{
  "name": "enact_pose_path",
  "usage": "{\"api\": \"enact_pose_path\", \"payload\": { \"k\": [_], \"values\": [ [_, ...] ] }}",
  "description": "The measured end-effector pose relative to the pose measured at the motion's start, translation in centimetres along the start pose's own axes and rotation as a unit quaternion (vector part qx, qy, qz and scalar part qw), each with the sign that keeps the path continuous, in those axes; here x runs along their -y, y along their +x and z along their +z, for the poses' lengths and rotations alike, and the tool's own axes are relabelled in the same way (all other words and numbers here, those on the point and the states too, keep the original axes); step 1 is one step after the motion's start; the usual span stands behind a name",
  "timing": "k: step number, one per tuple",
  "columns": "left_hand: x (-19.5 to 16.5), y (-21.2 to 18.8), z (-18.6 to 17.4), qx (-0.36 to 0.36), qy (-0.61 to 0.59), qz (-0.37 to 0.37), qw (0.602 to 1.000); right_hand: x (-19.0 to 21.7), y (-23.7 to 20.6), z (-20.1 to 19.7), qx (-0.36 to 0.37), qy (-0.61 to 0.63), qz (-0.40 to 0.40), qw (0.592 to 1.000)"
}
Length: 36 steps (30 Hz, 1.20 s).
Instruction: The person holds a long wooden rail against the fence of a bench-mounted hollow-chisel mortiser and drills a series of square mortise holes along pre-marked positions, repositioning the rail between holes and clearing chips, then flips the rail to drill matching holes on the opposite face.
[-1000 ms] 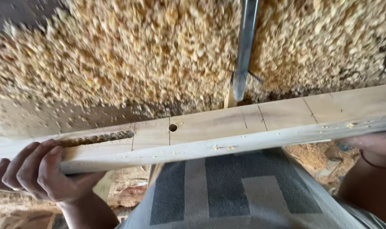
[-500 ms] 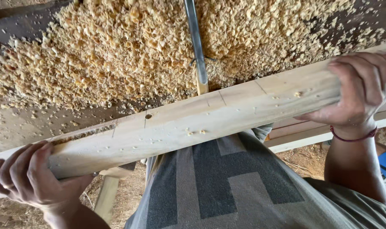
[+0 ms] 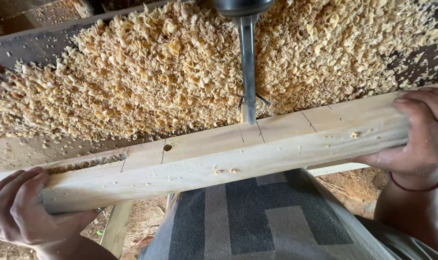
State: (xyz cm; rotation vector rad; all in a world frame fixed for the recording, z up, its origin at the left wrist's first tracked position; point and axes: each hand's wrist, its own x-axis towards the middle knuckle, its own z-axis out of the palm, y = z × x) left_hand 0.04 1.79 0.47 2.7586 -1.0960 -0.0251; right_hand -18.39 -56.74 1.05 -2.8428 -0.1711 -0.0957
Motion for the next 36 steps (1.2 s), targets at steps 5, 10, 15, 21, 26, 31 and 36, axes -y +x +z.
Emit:
{"api": "enact_pose_path", "payload": {
  "k": [5,10,15,21,26,31,36],
  "values": [
    [0.5,-0.1,0.5,-0.013,-0.051,-0.007,0.999,0.5,0.5,0.0,0.009,0.006,0.014,1.000],
    [0.8,0.0,0.6,-0.021,-0.050,-0.008,0.999,0.2,0.8,0.3,0.007,0.044,0.016,0.999],
    [1.3,0.2,0.5,-0.019,-0.038,-0.002,0.999,-0.8,1.1,0.7,-0.002,0.042,-0.010,0.999],
    [1.8,-0.1,0.7,-0.019,-0.022,-0.006,1.000,-1.2,1.1,0.9,-0.010,0.039,-0.040,0.998],
    [1.8,-0.3,0.7,-0.013,0.006,-0.006,1.000,-1.0,0.9,0.6,0.000,0.030,-0.009,0.999],
    [1.6,0.6,0.7,-0.026,0.012,0.007,1.000,-1.2,0.9,0.5,0.010,0.033,-0.008,0.999],
    [1.0,1.1,0.4,-0.022,0.017,-0.010,1.000,-1.4,0.7,0.7,-0.013,0.037,-0.031,0.999]
  ]
}}
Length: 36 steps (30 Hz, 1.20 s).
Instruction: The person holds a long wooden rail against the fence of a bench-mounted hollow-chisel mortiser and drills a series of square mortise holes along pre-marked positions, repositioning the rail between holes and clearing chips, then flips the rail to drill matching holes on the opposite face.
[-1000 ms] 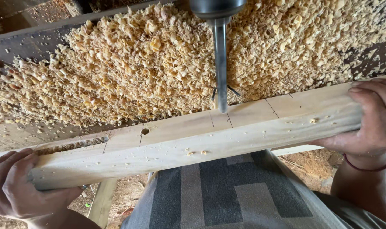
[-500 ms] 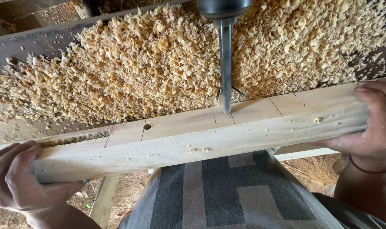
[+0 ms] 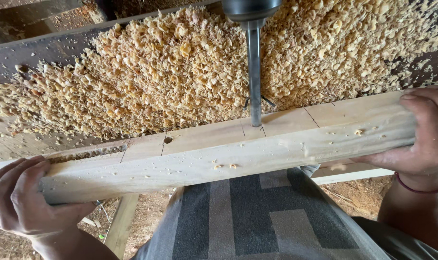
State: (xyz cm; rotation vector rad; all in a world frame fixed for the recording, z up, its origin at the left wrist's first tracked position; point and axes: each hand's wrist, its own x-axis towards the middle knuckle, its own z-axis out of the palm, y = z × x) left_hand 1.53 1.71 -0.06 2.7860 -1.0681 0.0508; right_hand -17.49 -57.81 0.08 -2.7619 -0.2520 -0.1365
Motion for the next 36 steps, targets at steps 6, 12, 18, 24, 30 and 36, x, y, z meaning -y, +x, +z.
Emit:
{"api": "enact_pose_path", "payload": {
  "k": [6,12,18,24,30,36],
  "values": [
    [0.0,1.3,0.2,-0.015,0.022,0.019,0.999,-0.5,-0.2,0.3,-0.014,-0.053,-0.026,0.998],
    [0.5,3.0,0.4,-0.053,0.044,0.071,0.995,-1.3,0.0,0.8,-0.036,-0.059,-0.036,0.997],
    [1.7,3.0,1.0,-0.055,0.042,0.049,0.996,-1.7,0.6,0.7,-0.050,-0.091,-0.058,0.993],
    [1.9,4.3,1.0,-0.073,0.049,0.050,0.995,-2.5,1.8,1.0,-0.098,-0.088,-0.087,0.987],
    [1.2,7.0,0.2,-0.083,0.050,0.068,0.993,-2.7,2.1,0.7,-0.086,-0.105,-0.042,0.990],
    [0.8,8.8,0.2,-0.111,0.079,0.112,0.984,-2.8,1.7,1.2,-0.083,-0.091,-0.043,0.991]
  ]
}}
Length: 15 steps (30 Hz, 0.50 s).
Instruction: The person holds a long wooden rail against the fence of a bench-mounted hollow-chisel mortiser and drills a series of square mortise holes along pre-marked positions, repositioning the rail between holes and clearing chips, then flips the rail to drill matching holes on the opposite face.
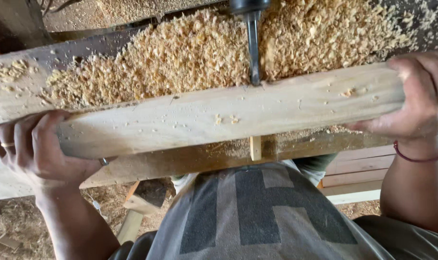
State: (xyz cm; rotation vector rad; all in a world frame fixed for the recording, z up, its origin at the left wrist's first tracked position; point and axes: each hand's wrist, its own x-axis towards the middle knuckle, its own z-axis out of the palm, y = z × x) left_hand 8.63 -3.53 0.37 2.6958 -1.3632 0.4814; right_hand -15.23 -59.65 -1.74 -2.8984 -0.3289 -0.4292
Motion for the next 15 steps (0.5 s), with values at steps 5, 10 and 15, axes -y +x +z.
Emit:
{"api": "enact_pose_path", "payload": {
  "k": [5,10,15],
  "values": [
    [-1.3,-1.5,-0.5,0.017,0.008,-0.026,0.999,0.7,-1.0,0.2,0.005,0.050,0.021,0.999],
    [-5.0,-5.8,-2.2,0.065,-0.040,-0.107,0.991,2.1,-1.9,-0.9,-0.004,-0.005,-0.015,1.000],
    [-8.1,-7.6,-3.2,0.126,-0.053,-0.164,0.977,4.2,-2.2,-1.3,0.047,0.005,-0.018,0.999]
  ]
}}
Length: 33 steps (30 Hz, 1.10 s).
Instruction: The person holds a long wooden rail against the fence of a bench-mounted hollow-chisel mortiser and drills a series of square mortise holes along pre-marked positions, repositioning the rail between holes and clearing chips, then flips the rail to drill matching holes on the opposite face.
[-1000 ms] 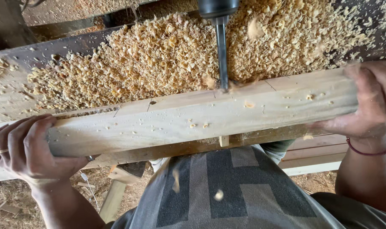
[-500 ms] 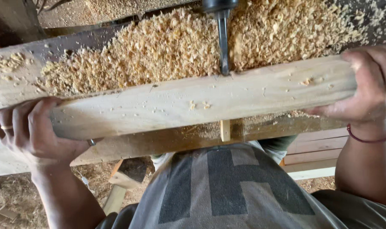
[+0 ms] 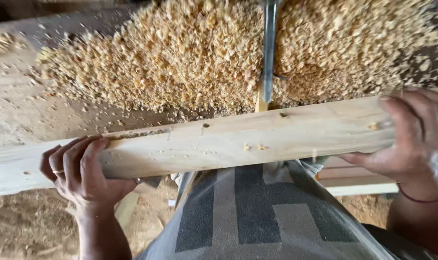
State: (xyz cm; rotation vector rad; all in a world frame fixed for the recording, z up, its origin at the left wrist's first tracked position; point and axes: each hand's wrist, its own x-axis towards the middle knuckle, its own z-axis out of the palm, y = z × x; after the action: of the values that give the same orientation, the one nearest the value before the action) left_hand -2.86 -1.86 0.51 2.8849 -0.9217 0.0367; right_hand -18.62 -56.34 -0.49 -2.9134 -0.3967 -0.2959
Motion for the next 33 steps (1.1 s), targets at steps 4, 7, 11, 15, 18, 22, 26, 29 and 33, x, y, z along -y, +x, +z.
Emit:
{"api": "enact_pose_path", "payload": {
  "k": [4,7,11,15,18,22,26,29,33],
  "values": [
    [-2.1,1.2,0.7,-0.034,-0.030,0.023,0.999,0.8,0.0,0.2,0.015,-0.002,-0.017,1.000],
    [-3.5,2.6,0.6,-0.023,-0.042,0.011,0.999,0.5,-0.5,-0.1,0.032,0.056,0.012,0.998],
    [-5.3,4.0,0.3,-0.015,-0.053,0.004,0.998,-1.0,-2.4,-0.7,0.110,0.166,0.108,0.974],
    [-6.8,5.0,0.6,-0.019,-0.055,-0.007,0.998,-2.6,-5.0,-0.8,0.127,0.208,0.151,0.958],
    [-7.4,5.7,0.6,-0.012,-0.062,-0.012,0.998,-3.3,-6.8,-0.6,0.118,0.207,0.176,0.955],
    [-7.5,6.3,0.7,-0.015,-0.073,0.002,0.997,-3.6,-8.3,-0.3,0.114,0.206,0.191,0.953],
    [-7.3,6.5,0.8,-0.012,-0.049,0.005,0.999,-3.6,-8.8,-0.2,0.110,0.207,0.187,0.954],
    [-7.2,6.6,0.8,0.005,-0.030,0.012,0.999,-3.7,-8.7,-0.2,0.108,0.205,0.184,0.955],
    [-7.0,6.7,0.8,-0.011,-0.050,0.021,0.998,-3.9,-8.4,-0.2,0.110,0.196,0.185,0.957]
  ]
}}
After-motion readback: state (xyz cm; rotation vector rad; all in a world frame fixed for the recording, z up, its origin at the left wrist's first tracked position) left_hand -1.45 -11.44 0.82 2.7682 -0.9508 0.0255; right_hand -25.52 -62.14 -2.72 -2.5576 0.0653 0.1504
